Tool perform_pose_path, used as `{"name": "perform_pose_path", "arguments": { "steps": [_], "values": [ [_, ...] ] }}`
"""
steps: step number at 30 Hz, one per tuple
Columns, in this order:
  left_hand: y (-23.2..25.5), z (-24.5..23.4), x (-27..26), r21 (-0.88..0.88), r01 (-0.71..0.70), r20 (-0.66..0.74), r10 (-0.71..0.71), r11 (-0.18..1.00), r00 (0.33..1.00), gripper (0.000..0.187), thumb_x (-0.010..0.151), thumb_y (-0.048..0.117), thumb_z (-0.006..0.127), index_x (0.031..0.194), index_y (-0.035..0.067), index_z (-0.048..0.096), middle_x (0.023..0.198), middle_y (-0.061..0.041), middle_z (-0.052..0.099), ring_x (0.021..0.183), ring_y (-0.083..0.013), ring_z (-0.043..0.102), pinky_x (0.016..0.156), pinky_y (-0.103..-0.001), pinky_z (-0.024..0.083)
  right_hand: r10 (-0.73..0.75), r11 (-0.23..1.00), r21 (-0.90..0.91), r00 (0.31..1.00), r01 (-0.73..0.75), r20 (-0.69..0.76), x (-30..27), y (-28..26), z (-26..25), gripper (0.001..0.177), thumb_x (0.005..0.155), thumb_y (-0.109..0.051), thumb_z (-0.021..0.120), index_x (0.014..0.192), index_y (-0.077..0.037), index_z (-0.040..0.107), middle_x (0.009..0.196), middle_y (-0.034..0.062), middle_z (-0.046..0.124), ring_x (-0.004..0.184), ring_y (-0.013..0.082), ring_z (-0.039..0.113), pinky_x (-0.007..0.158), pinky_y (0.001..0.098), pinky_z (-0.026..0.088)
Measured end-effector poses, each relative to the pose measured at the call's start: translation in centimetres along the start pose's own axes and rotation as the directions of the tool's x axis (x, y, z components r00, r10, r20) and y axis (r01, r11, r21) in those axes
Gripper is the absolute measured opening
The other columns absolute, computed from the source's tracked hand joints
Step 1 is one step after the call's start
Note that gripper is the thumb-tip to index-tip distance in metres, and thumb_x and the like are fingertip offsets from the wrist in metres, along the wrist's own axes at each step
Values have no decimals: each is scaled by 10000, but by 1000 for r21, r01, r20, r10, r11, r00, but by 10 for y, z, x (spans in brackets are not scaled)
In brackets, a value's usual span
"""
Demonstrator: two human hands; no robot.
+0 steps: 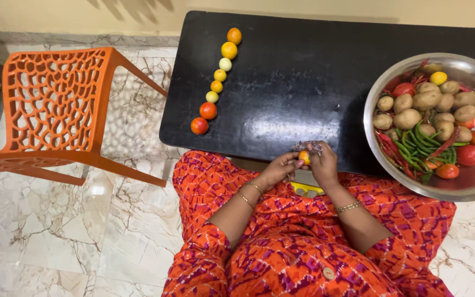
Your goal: The person sits on the floor and arranges small round vegetables in a vertical line on a black table. They pick tomatoes, lemons, and oranges from a metal bowl and place them one by one in a color-graded sequence.
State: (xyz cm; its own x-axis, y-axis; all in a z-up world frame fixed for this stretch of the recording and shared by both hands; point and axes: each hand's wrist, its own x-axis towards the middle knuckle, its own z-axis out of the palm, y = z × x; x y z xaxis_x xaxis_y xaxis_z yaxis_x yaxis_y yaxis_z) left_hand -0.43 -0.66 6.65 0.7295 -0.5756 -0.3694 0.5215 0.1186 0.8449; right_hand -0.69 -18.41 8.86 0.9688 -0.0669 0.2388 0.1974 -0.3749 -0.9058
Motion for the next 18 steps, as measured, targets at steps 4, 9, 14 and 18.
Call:
{"name": "perform_pose_path", "arguments": {
  "steps": [4,9,14,18],
  "values": [
    [-3,-1,0,0,15,12,-15,1000,1000,583,985,387,661,1459,85,507,1066,7,743,650,-27,602,526,-185,448,35,999,-1,999,-35,4,0,-1,0,155,1008,-44,619,1121,33,690,1040,154,715,908,191,702,784,313,562],
    [-16,-6,7,-17,-16,8,16,1000,1000,605,996,381,662,1466,37,497,1023,-1,736,652,-39,605,515,-198,455,33,999,11,999,-33,-11,-4,6,0,145,1017,-58,644,1123,24,700,1028,146,722,889,183,709,765,309,569],
    [-20,-9,10,27,-27,58,26,999,998,642,961,317,696,1515,108,449,987,28,693,680,-41,611,538,-195,464,117,993,30,992,-115,-49,-1,28,1,116,1040,-74,641,1110,-13,710,980,131,733,892,176,674,782,315,546],
    [-15,-6,7,-75,-65,217,80,995,973,625,991,290,707,1542,120,464,1011,33,672,720,-47,619,541,-185,438,-14,990,-137,1000,11,-24,5,40,-6,86,1012,-74,682,1086,-31,693,958,151,724,885,258,712,785,374,545]
  ]
}}
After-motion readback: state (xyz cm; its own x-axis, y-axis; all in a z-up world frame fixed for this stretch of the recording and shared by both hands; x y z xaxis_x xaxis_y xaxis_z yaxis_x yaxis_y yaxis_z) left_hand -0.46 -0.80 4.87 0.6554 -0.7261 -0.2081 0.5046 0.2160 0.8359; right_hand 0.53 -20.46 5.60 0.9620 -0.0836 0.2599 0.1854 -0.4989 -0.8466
